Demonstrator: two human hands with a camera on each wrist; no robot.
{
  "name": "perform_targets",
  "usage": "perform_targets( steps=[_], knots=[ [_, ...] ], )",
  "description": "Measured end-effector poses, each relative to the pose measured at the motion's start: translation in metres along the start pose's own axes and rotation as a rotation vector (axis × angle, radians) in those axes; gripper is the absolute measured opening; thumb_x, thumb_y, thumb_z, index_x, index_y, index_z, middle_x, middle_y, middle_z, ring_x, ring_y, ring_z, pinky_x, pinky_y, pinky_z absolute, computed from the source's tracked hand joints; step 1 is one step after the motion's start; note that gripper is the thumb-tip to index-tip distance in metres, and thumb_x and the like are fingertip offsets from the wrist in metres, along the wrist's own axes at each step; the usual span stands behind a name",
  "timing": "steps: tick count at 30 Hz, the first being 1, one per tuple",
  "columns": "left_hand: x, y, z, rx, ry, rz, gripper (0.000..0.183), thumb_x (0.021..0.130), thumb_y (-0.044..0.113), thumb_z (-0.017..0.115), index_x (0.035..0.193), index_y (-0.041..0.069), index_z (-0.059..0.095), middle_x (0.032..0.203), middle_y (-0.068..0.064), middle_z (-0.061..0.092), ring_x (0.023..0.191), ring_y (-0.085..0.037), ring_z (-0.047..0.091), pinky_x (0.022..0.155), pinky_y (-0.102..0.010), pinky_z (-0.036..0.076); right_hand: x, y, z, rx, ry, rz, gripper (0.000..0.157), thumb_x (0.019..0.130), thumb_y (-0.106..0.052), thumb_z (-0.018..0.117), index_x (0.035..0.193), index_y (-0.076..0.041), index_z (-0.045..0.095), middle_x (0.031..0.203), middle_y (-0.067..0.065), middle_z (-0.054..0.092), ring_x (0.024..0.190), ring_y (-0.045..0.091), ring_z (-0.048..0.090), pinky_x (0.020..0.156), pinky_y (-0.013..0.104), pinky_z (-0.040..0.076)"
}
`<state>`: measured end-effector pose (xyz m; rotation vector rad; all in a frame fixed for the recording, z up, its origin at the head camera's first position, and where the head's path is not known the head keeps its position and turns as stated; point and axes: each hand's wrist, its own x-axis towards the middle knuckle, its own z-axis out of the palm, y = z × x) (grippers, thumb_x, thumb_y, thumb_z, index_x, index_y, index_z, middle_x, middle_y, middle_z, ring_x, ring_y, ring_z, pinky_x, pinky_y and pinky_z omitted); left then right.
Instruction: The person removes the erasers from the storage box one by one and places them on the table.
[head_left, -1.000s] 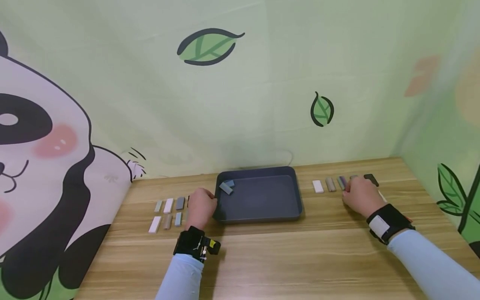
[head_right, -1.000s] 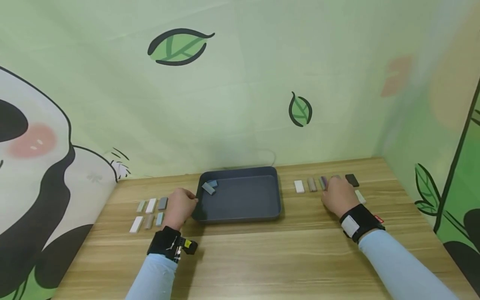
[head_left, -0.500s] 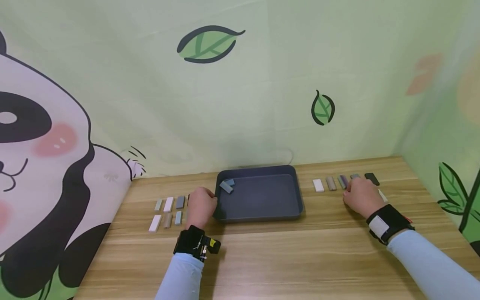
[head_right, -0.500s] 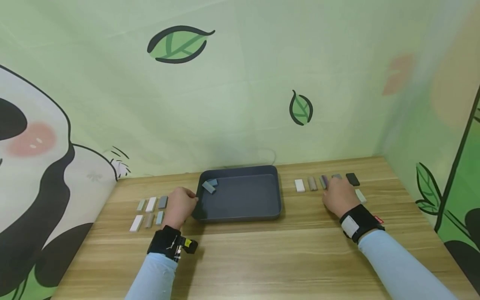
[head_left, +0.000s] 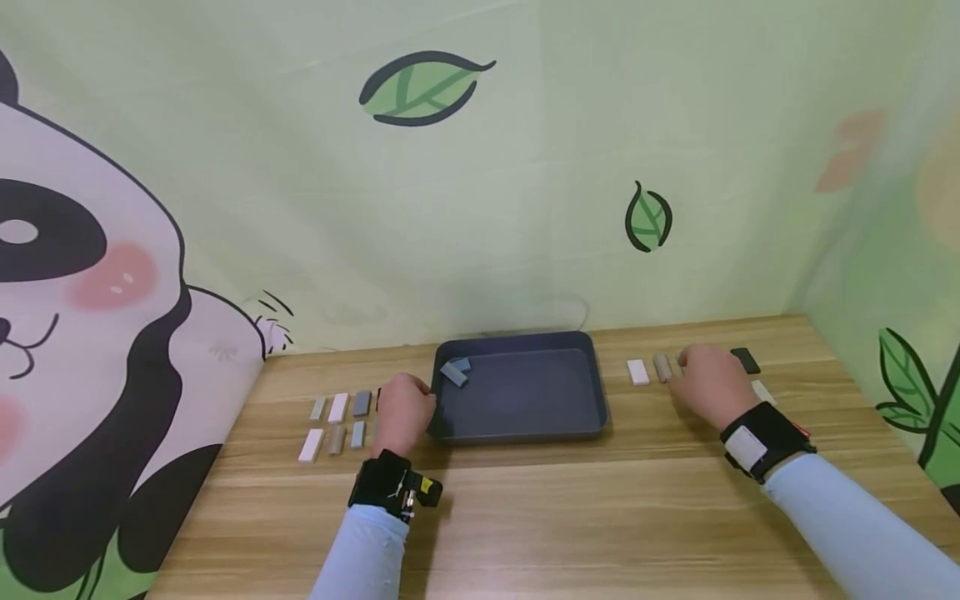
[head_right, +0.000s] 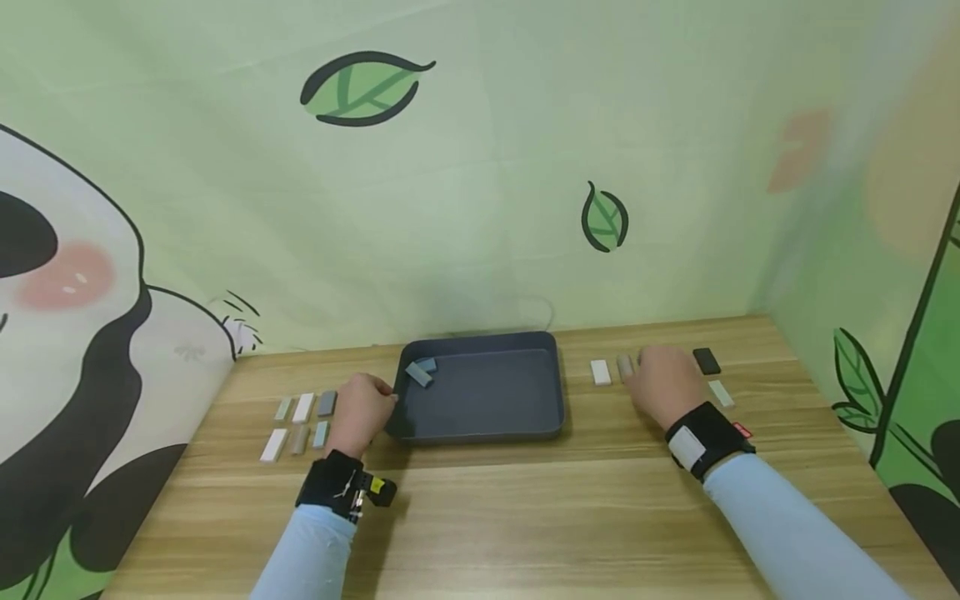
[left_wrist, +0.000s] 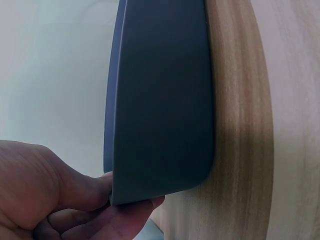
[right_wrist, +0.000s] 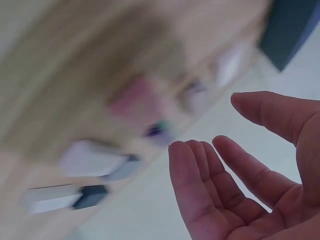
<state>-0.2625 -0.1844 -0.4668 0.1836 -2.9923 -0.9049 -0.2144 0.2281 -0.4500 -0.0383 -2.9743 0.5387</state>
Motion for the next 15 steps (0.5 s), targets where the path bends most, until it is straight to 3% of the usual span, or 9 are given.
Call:
perform_targets(
  steps=[3, 5, 9, 15],
  knots=[
    [0.0, -0.002, 0.0, 0.0, -0.002, -0.003, 0.011, 0.082, 0.015, 0.067, 0.083, 0.006, 0.073, 0.086, -0.009, 0.07, 0.072, -0.02, 0.062, 0.06, -0.031, 0.049, 0.008, -0.024, -0.002, -0.008, -0.023, -0.032, 0.029, 0.084, -0.024, 0.062, 0.083, 0.005, 0.066, 0.077, 0.019, 0.066, 0.063, 0.023, 0.057, 0.057, 0.04, 0.046],
    [0.0, -0.004, -0.001, -0.006, -0.007, -0.005, 0.011, 0.082, 0.015, 0.067, 0.085, 0.005, 0.073, 0.087, -0.009, 0.07, 0.072, -0.02, 0.062, 0.06, -0.031, 0.049, 0.012, -0.041, -0.002, 0.007, -0.03, -0.057, 0.036, 0.081, -0.022, 0.064, 0.103, 0.006, 0.066, 0.102, 0.025, 0.067, 0.079, 0.029, 0.064, 0.069, 0.046, 0.05],
    [0.0, -0.004, -0.001, -0.015, -0.015, -0.016, 0.012, 0.082, 0.015, 0.067, 0.086, 0.005, 0.073, 0.089, -0.01, 0.07, 0.073, -0.019, 0.062, 0.06, -0.03, 0.05, 0.024, -0.078, 0.004, 0.062, -0.022, -0.111, 0.038, 0.08, -0.022, 0.066, 0.107, 0.005, 0.065, 0.107, 0.023, 0.066, 0.094, 0.034, 0.063, 0.08, 0.048, 0.049],
    [-0.002, 0.002, -0.001, 0.001, -0.004, -0.007, 0.01, 0.082, 0.013, 0.066, 0.084, 0.006, 0.073, 0.086, -0.008, 0.07, 0.071, -0.018, 0.062, 0.06, -0.03, 0.049, 0.042, -0.135, 0.022, 0.136, -0.012, -0.2, 0.039, 0.077, -0.022, 0.07, 0.108, 0.002, 0.064, 0.105, 0.017, 0.066, 0.097, 0.029, 0.062, 0.083, 0.042, 0.049]
  ],
)
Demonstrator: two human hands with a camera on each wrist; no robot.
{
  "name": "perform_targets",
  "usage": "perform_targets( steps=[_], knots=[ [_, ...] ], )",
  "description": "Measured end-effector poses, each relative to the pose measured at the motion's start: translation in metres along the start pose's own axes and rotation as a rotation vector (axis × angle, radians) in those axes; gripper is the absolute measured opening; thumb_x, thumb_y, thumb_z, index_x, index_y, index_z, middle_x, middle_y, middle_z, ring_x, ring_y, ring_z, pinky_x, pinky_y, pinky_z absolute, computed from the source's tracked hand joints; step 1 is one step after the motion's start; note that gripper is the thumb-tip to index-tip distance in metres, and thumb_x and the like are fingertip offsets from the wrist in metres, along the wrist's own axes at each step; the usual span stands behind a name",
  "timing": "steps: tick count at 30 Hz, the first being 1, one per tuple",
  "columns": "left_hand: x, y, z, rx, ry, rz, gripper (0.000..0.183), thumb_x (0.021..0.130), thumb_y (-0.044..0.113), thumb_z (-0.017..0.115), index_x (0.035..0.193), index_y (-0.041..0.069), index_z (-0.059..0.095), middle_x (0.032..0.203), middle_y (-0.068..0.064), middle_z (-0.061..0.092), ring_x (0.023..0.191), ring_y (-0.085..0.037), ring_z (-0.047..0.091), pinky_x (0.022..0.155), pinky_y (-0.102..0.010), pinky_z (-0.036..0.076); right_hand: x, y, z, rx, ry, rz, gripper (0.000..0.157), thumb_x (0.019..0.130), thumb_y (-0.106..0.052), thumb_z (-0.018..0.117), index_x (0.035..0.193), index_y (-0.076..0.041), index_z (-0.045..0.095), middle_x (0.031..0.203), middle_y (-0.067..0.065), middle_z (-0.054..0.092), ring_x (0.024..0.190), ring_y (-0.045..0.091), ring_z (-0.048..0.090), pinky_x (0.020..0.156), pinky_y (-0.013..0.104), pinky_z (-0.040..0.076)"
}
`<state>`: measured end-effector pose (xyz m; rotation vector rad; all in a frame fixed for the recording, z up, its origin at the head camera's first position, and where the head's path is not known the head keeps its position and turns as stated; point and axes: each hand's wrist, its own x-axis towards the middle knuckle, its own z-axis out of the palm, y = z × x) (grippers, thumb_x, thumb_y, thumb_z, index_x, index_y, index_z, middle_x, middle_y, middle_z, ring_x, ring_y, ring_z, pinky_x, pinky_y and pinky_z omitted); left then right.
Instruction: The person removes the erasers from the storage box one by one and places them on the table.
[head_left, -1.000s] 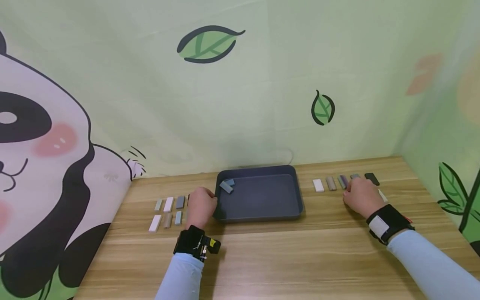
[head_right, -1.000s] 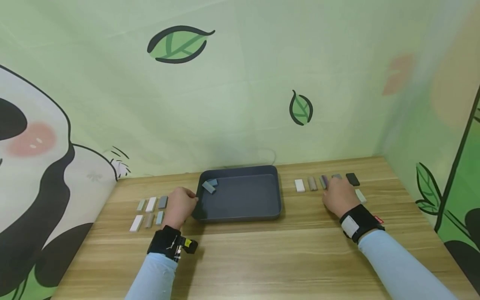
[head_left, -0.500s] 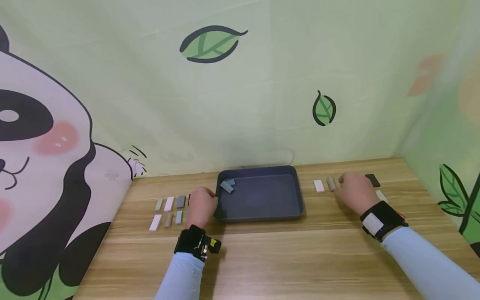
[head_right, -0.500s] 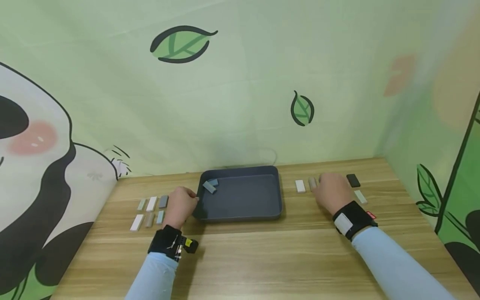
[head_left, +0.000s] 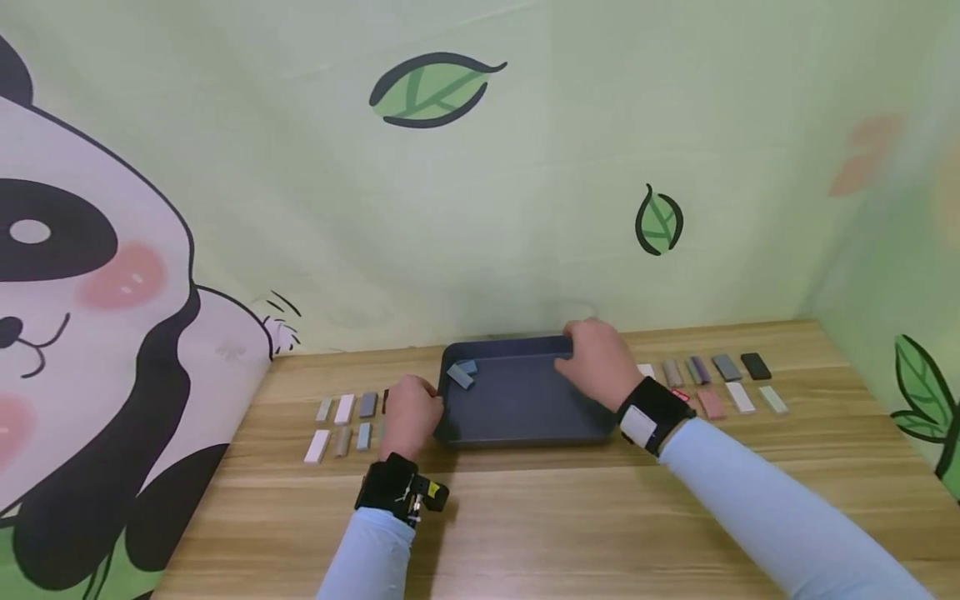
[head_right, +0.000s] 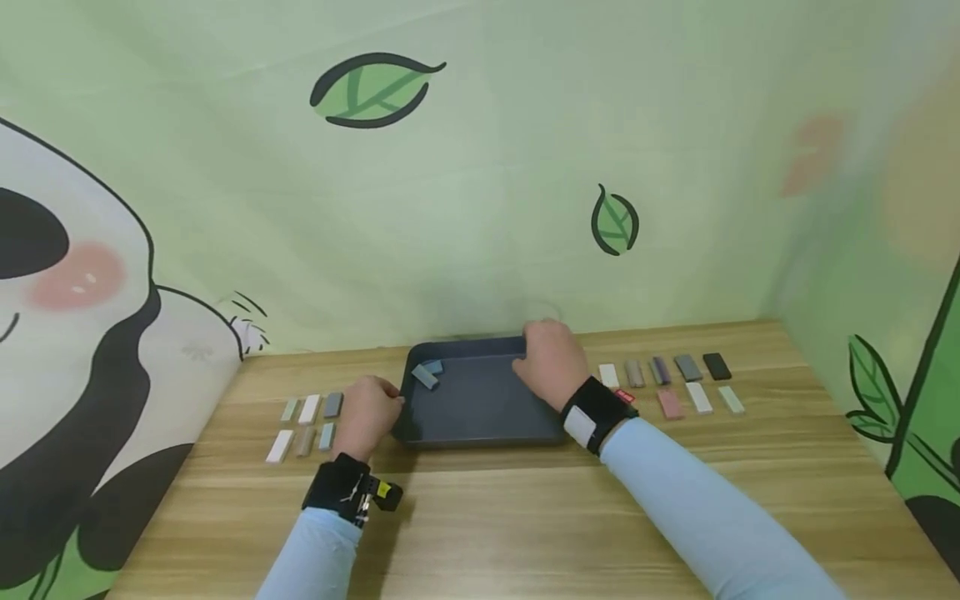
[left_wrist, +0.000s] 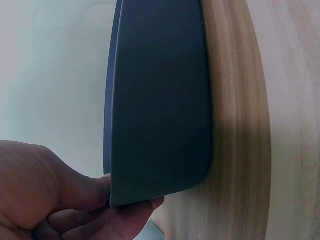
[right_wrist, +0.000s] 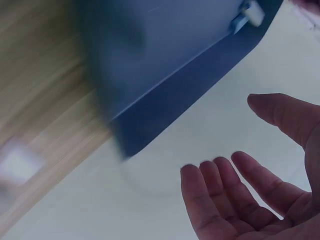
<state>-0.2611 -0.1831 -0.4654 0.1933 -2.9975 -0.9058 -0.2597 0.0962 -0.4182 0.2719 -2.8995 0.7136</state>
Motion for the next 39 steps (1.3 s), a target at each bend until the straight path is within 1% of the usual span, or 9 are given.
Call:
perform_targets(
  steps=[4, 9, 13, 17, 24, 27, 31, 36, 39],
  knots=[
    [0.0, -0.001, 0.004, 0.024, 0.006, 0.03, 0.01, 0.081, 0.012, 0.065, 0.078, 0.007, 0.072, 0.08, -0.007, 0.07, 0.068, -0.018, 0.061, 0.058, -0.03, 0.048, 0.017, -0.03, 0.025, 0.033, -0.026, -0.047, 0.048, 0.075, -0.023, 0.073, 0.115, -0.001, 0.062, 0.112, 0.014, 0.064, 0.105, 0.028, 0.059, 0.088, 0.04, 0.048],
    [0.002, -0.002, 0.005, 0.049, 0.022, 0.032, 0.009, 0.081, 0.013, 0.066, 0.076, 0.008, 0.072, 0.079, -0.006, 0.07, 0.067, -0.017, 0.061, 0.059, -0.03, 0.049, 0.035, -0.062, 0.054, 0.065, -0.074, -0.111, 0.067, 0.07, -0.028, 0.079, 0.127, -0.004, 0.053, 0.126, 0.015, 0.056, 0.117, 0.03, 0.052, 0.097, 0.04, 0.044],
    [0.002, 0.0, 0.002, 0.043, 0.012, 0.013, 0.01, 0.082, 0.013, 0.066, 0.079, 0.006, 0.073, 0.082, -0.008, 0.07, 0.07, -0.018, 0.063, 0.061, -0.032, 0.051, 0.044, -0.078, 0.075, 0.073, -0.126, -0.154, 0.077, 0.069, -0.032, 0.081, 0.134, -0.007, 0.047, 0.132, 0.017, 0.05, 0.123, 0.031, 0.046, 0.099, 0.04, 0.042],
    [0.002, 0.0, 0.0, 0.032, 0.001, 0.0, 0.011, 0.082, 0.013, 0.066, 0.082, 0.006, 0.073, 0.086, -0.009, 0.071, 0.074, -0.019, 0.064, 0.063, -0.032, 0.051, 0.049, -0.085, 0.094, 0.059, -0.188, -0.18, 0.079, 0.07, -0.032, 0.081, 0.136, -0.007, 0.045, 0.134, 0.017, 0.048, 0.124, 0.034, 0.043, 0.102, 0.042, 0.039],
    [0.002, -0.002, 0.002, 0.035, 0.016, 0.0, 0.01, 0.082, 0.014, 0.066, 0.081, 0.007, 0.073, 0.086, -0.007, 0.071, 0.075, -0.019, 0.064, 0.064, -0.032, 0.051, 0.06, -0.096, 0.108, 0.01, -0.22, -0.215, 0.066, 0.073, -0.029, 0.078, 0.129, -0.004, 0.052, 0.124, 0.016, 0.057, 0.118, 0.032, 0.05, 0.1, 0.041, 0.041],
    [0.003, -0.002, 0.001, 0.035, 0.019, 0.001, 0.01, 0.082, 0.014, 0.066, 0.081, 0.008, 0.074, 0.086, -0.007, 0.07, 0.074, -0.018, 0.063, 0.063, -0.031, 0.051, 0.065, -0.101, 0.109, -0.054, -0.224, -0.213, 0.053, 0.074, -0.028, 0.077, 0.118, -0.003, 0.058, 0.111, 0.013, 0.063, 0.107, 0.029, 0.057, 0.093, 0.039, 0.045],
    [0.004, -0.003, 0.0, 0.024, 0.013, -0.002, 0.011, 0.083, 0.014, 0.065, 0.081, 0.008, 0.073, 0.085, -0.007, 0.07, 0.071, -0.017, 0.062, 0.06, -0.029, 0.05, 0.071, -0.106, 0.111, -0.126, -0.21, -0.178, 0.039, 0.075, -0.028, 0.076, 0.103, -0.004, 0.063, 0.097, 0.01, 0.067, 0.094, 0.026, 0.062, 0.084, 0.037, 0.05],
    [0.004, -0.003, 0.001, 0.003, 0.0, -0.024, 0.01, 0.082, 0.014, 0.065, 0.079, 0.008, 0.073, 0.083, -0.006, 0.069, 0.069, -0.017, 0.06, 0.057, -0.027, 0.047, 0.073, -0.111, 0.118, -0.148, -0.216, -0.132, 0.03, 0.077, -0.027, 0.074, 0.098, -0.007, 0.066, 0.096, 0.01, 0.068, 0.093, 0.029, 0.063, 0.078, 0.039, 0.053],
    [0.004, -0.004, 0.002, -0.01, -0.007, -0.034, 0.01, 0.083, 0.014, 0.065, 0.079, 0.009, 0.073, 0.082, -0.005, 0.068, 0.069, -0.017, 0.06, 0.057, -0.027, 0.047, 0.072, -0.111, 0.124, -0.141, -0.206, -0.115, 0.015, 0.082, -0.02, 0.067, 0.093, -0.009, 0.068, 0.096, 0.011, 0.068, 0.092, 0.031, 0.063, 0.074, 0.041, 0.054]
  ],
)
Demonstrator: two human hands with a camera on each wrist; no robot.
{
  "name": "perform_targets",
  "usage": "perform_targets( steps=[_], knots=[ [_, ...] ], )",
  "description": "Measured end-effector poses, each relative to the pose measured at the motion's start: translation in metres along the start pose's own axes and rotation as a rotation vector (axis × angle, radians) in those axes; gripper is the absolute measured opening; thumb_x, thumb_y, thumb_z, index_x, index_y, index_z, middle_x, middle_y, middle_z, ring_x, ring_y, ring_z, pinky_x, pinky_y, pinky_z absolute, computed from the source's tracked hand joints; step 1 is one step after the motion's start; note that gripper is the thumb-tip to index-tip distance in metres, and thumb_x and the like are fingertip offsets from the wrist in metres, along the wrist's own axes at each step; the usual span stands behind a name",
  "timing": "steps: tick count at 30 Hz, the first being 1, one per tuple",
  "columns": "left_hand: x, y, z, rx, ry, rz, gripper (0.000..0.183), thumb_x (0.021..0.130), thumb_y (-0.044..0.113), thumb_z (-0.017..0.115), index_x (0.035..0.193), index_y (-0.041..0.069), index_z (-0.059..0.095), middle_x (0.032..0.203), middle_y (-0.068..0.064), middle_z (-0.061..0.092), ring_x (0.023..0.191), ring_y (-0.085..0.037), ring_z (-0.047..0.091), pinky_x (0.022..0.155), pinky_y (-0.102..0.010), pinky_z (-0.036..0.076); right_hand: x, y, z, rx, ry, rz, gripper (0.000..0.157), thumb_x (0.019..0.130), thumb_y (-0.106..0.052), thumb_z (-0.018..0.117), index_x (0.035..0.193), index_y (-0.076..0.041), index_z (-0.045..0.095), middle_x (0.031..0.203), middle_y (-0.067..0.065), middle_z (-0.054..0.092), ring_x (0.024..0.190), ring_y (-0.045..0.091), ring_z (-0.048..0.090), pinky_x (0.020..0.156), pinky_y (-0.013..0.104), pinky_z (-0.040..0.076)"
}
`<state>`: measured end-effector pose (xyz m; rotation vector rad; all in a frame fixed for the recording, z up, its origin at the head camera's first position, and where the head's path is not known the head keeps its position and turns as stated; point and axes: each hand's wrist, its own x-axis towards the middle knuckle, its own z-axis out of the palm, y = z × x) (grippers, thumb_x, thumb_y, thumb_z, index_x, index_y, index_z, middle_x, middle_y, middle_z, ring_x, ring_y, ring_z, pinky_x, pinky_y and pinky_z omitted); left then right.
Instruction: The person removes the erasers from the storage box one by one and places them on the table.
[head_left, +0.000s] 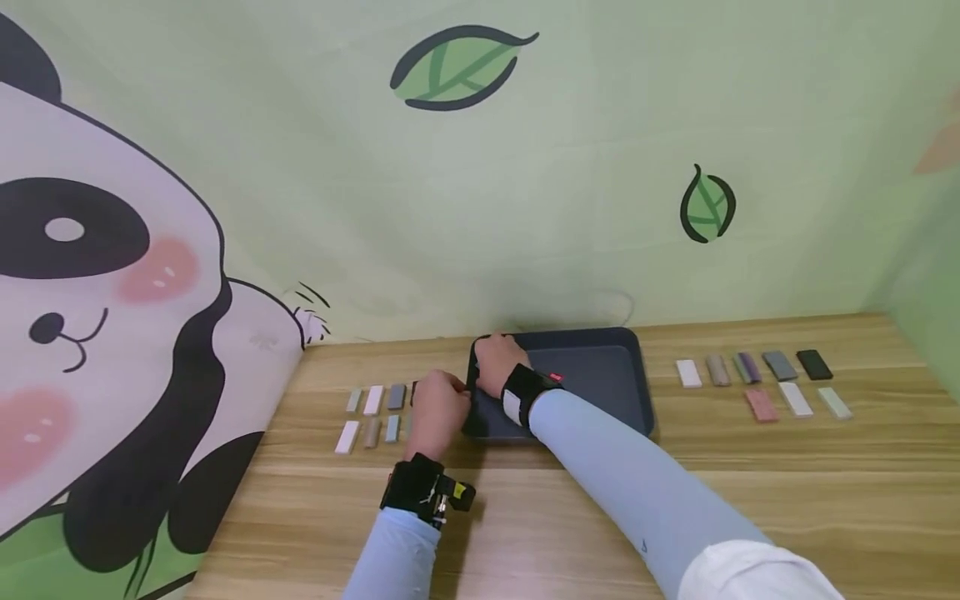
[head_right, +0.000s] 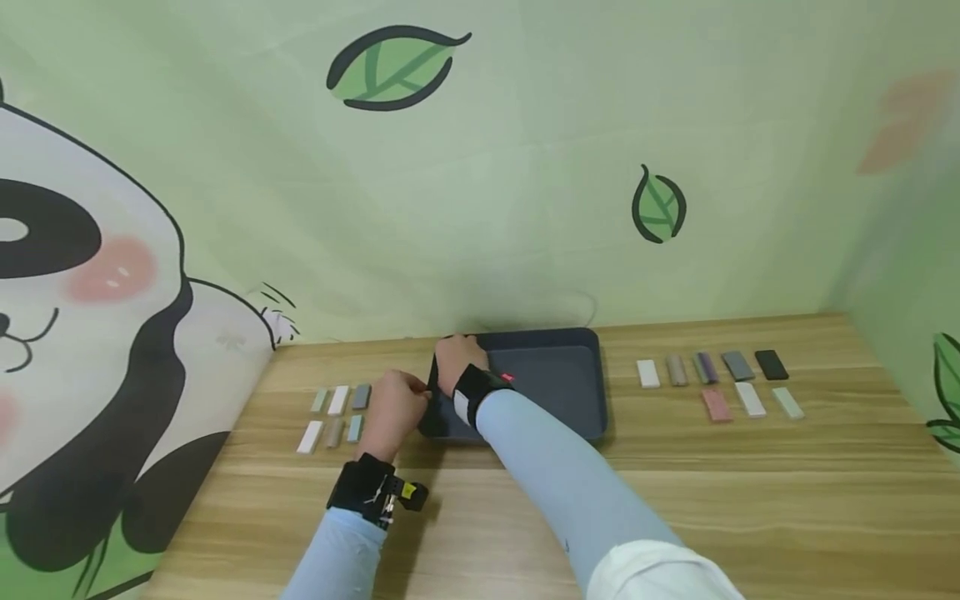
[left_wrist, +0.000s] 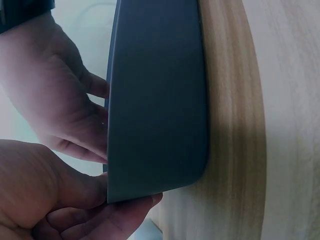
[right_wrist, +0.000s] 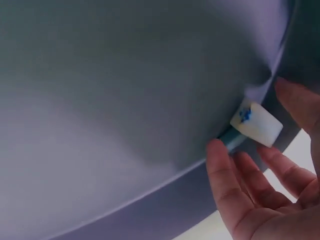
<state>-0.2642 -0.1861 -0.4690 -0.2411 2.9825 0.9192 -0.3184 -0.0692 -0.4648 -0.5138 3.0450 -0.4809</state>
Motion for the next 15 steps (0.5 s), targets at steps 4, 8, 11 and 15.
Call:
perform_targets(
  steps=[4, 8, 11, 15],
  knots=[
    [-0.001, 0.0, 0.003, -0.005, 0.005, 0.006, 0.01, 0.083, 0.015, 0.066, 0.08, 0.009, 0.074, 0.083, -0.005, 0.069, 0.07, -0.016, 0.06, 0.058, -0.028, 0.047, -0.001, 0.004, 0.006, 0.012, 0.045, -0.011, 0.012, 0.087, -0.008, 0.057, 0.087, -0.009, 0.069, 0.093, 0.011, 0.069, 0.088, 0.032, 0.064, 0.074, 0.041, 0.054],
    [0.0, -0.001, 0.004, 0.008, 0.016, 0.007, 0.01, 0.083, 0.016, 0.066, 0.081, 0.01, 0.074, 0.086, -0.005, 0.069, 0.073, -0.017, 0.061, 0.06, -0.029, 0.048, -0.001, 0.009, 0.007, 0.018, 0.075, -0.051, 0.013, 0.087, -0.005, 0.057, 0.084, -0.01, 0.068, 0.091, 0.01, 0.07, 0.085, 0.03, 0.065, 0.075, 0.04, 0.053],
    [0.0, -0.001, 0.004, 0.017, 0.023, 0.006, 0.01, 0.083, 0.017, 0.066, 0.082, 0.009, 0.074, 0.087, -0.006, 0.07, 0.075, -0.018, 0.062, 0.062, -0.03, 0.05, -0.002, 0.012, 0.005, 0.029, 0.076, -0.071, 0.014, 0.088, -0.004, 0.056, 0.086, -0.01, 0.068, 0.091, 0.009, 0.07, 0.085, 0.027, 0.066, 0.077, 0.039, 0.053],
    [0.0, -0.001, 0.002, 0.021, 0.019, 0.008, 0.011, 0.083, 0.017, 0.066, 0.084, 0.009, 0.073, 0.089, -0.007, 0.069, 0.076, -0.018, 0.062, 0.062, -0.03, 0.05, -0.006, 0.015, 0.001, 0.046, 0.052, -0.079, 0.013, 0.087, -0.004, 0.058, 0.092, -0.009, 0.069, 0.094, 0.008, 0.07, 0.088, 0.025, 0.065, 0.08, 0.038, 0.052]
  ],
)
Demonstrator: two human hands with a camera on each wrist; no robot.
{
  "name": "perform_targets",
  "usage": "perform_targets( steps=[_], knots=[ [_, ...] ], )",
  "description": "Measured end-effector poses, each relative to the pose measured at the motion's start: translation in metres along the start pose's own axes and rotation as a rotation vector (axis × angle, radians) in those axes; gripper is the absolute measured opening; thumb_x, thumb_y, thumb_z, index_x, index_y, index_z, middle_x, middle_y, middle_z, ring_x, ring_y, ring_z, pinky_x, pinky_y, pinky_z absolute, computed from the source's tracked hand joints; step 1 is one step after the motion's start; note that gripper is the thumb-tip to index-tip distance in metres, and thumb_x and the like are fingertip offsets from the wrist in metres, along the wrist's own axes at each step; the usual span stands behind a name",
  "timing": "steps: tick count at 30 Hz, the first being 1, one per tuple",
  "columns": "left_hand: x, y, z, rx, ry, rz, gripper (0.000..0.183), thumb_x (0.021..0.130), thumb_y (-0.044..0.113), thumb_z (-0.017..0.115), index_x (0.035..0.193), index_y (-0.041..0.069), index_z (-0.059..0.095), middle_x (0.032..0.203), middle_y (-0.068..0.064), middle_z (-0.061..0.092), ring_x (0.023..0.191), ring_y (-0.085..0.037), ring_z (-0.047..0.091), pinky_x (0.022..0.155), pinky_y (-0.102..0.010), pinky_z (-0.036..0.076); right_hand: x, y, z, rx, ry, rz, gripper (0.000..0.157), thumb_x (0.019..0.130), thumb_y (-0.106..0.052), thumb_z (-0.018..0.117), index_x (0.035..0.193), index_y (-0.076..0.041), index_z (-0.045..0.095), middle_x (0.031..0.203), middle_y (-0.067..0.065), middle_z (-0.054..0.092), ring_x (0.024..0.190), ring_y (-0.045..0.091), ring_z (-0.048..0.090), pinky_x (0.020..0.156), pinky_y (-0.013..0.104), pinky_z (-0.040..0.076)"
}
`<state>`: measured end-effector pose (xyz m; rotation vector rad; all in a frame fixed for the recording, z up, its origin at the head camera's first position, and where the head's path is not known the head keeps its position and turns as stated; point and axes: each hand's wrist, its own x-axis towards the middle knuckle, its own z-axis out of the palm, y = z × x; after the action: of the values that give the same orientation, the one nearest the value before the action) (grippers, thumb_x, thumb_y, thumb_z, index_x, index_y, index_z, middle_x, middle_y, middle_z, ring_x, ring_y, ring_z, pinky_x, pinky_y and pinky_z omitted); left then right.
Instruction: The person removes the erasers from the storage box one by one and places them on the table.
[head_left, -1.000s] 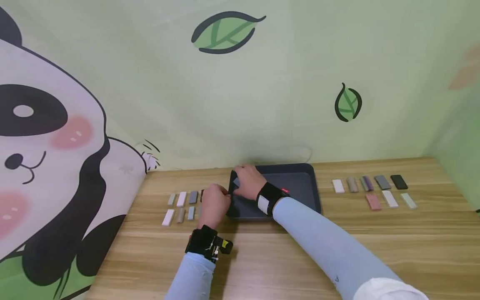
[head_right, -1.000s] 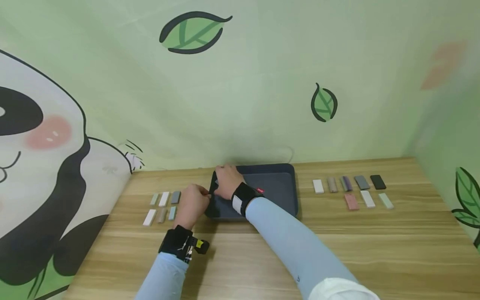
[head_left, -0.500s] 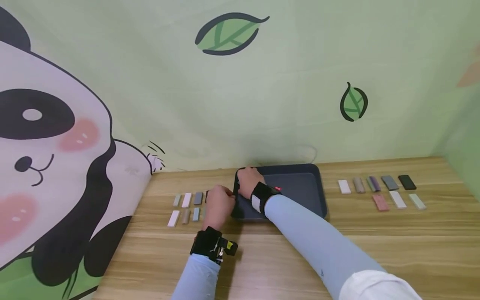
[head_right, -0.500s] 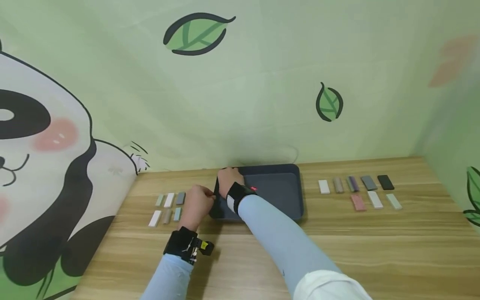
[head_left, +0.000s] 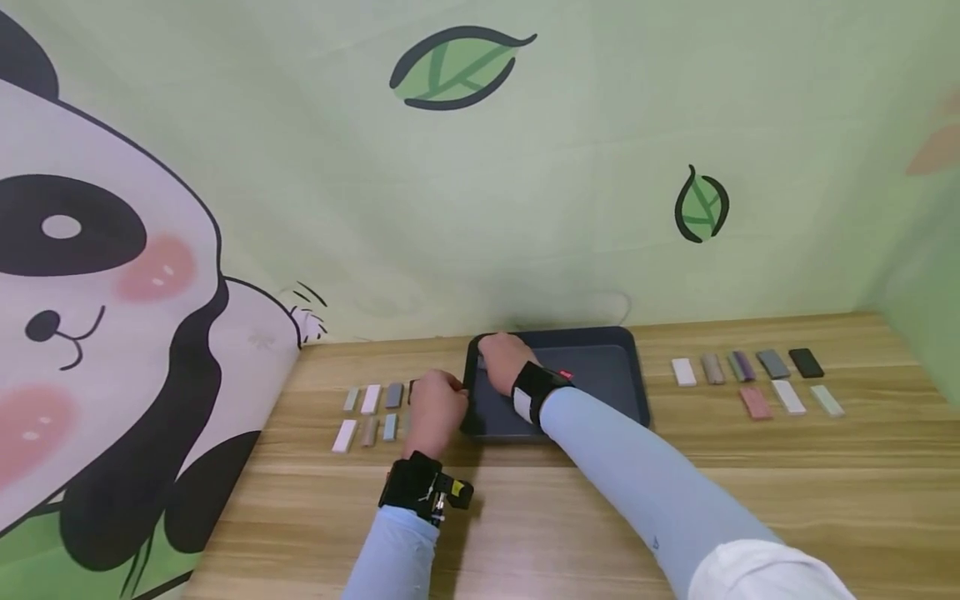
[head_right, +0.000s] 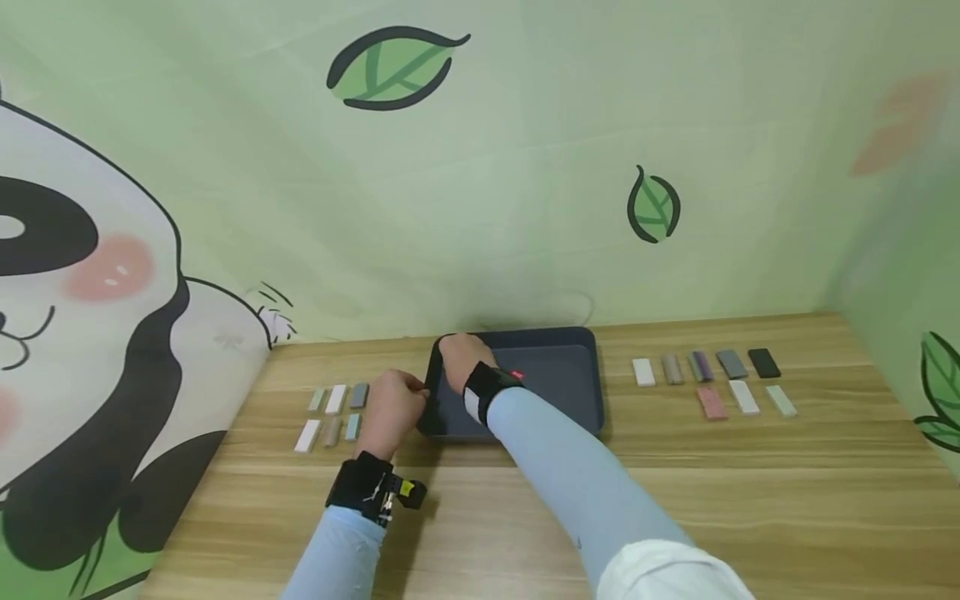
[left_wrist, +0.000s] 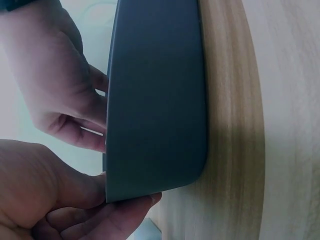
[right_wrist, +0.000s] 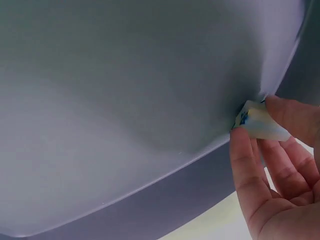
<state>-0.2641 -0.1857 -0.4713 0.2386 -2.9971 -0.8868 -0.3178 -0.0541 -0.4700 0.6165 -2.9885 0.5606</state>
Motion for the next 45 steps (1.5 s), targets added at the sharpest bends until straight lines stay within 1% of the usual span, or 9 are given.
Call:
perform_targets(
  steps=[6, 13, 15, 19, 22, 25, 29, 40, 45],
  knots=[
    [-0.001, 0.003, -0.003, 0.0, 0.003, 0.0, 0.012, 0.083, 0.017, 0.066, 0.084, 0.008, 0.073, 0.088, -0.007, 0.069, 0.076, -0.019, 0.062, 0.063, -0.03, 0.049, -0.008, 0.004, -0.011, 0.028, -0.035, -0.008, 0.015, 0.081, -0.005, 0.065, 0.095, -0.006, 0.068, 0.094, 0.007, 0.069, 0.086, 0.022, 0.064, 0.077, 0.037, 0.051],
    [-0.001, 0.002, -0.004, -0.018, -0.004, -0.001, 0.011, 0.083, 0.016, 0.066, 0.084, 0.007, 0.073, 0.088, -0.008, 0.069, 0.073, -0.019, 0.062, 0.06, -0.029, 0.049, -0.022, 0.017, -0.027, 0.04, -0.016, -0.012, 0.023, 0.084, -0.005, 0.058, 0.105, -0.006, 0.068, 0.101, 0.007, 0.069, 0.092, 0.022, 0.065, 0.08, 0.036, 0.052],
    [-0.001, 0.002, -0.003, -0.018, -0.005, 0.002, 0.011, 0.083, 0.016, 0.066, 0.083, 0.007, 0.073, 0.087, -0.008, 0.069, 0.072, -0.018, 0.062, 0.058, -0.029, 0.048, -0.027, 0.023, -0.033, 0.052, 0.007, -0.015, 0.022, 0.085, -0.004, 0.057, 0.103, -0.006, 0.068, 0.099, 0.007, 0.07, 0.09, 0.022, 0.065, 0.079, 0.035, 0.052],
    [-0.001, 0.0, -0.002, -0.007, 0.002, -0.004, 0.011, 0.083, 0.015, 0.066, 0.082, 0.007, 0.073, 0.085, -0.008, 0.069, 0.07, -0.018, 0.061, 0.058, -0.029, 0.048, -0.038, 0.035, -0.048, 0.104, 0.036, -0.019, 0.014, 0.085, -0.004, 0.057, 0.094, -0.006, 0.068, 0.085, 0.004, 0.067, 0.074, 0.016, 0.06, 0.067, 0.031, 0.048],
    [-0.002, 0.0, -0.001, -0.001, -0.001, -0.013, 0.011, 0.084, 0.016, 0.066, 0.083, 0.007, 0.073, 0.085, -0.007, 0.069, 0.071, -0.018, 0.061, 0.059, -0.029, 0.049, -0.047, 0.047, -0.062, 0.138, 0.022, -0.004, 0.013, 0.087, -0.008, 0.057, 0.096, -0.005, 0.066, 0.084, 0.005, 0.065, 0.07, 0.017, 0.056, 0.064, 0.031, 0.045],
    [-0.003, 0.0, 0.0, 0.005, -0.007, -0.009, 0.012, 0.084, 0.017, 0.066, 0.085, 0.006, 0.072, 0.086, -0.008, 0.069, 0.072, -0.018, 0.062, 0.06, -0.03, 0.049, -0.057, 0.061, -0.075, 0.14, 0.024, 0.025, 0.024, 0.088, -0.012, 0.058, 0.11, -0.002, 0.064, 0.101, 0.011, 0.067, 0.087, 0.021, 0.063, 0.075, 0.035, 0.05],
    [-0.004, -0.001, 0.001, 0.017, 0.003, 0.01, 0.012, 0.084, 0.017, 0.067, 0.084, 0.006, 0.072, 0.085, -0.007, 0.069, 0.072, -0.018, 0.062, 0.061, -0.03, 0.05, -0.071, 0.082, -0.091, 0.139, 0.083, 0.059, 0.036, 0.087, -0.015, 0.061, 0.121, 0.0, 0.06, 0.119, 0.014, 0.064, 0.109, 0.026, 0.06, 0.09, 0.041, 0.048],
    [-0.006, 0.001, 0.0, 0.002, -0.008, -0.007, 0.012, 0.084, 0.016, 0.066, 0.084, 0.005, 0.072, 0.085, -0.008, 0.069, 0.072, -0.019, 0.061, 0.06, -0.03, 0.049, -0.114, 0.142, -0.126, 0.166, 0.205, 0.146, 0.034, 0.084, -0.015, 0.063, 0.114, 0.001, 0.063, 0.103, 0.018, 0.068, 0.095, 0.029, 0.064, 0.08, 0.044, 0.05],
    [-0.003, 0.003, -0.001, -0.013, -0.013, -0.003, 0.013, 0.084, 0.016, 0.066, 0.085, 0.004, 0.072, 0.086, -0.009, 0.069, 0.072, -0.019, 0.061, 0.061, -0.031, 0.049, -0.135, 0.169, -0.139, 0.151, 0.221, 0.249, 0.036, 0.082, -0.014, 0.062, 0.112, 0.005, 0.062, 0.099, 0.022, 0.067, 0.088, 0.03, 0.064, 0.074, 0.044, 0.051]
  ],
)
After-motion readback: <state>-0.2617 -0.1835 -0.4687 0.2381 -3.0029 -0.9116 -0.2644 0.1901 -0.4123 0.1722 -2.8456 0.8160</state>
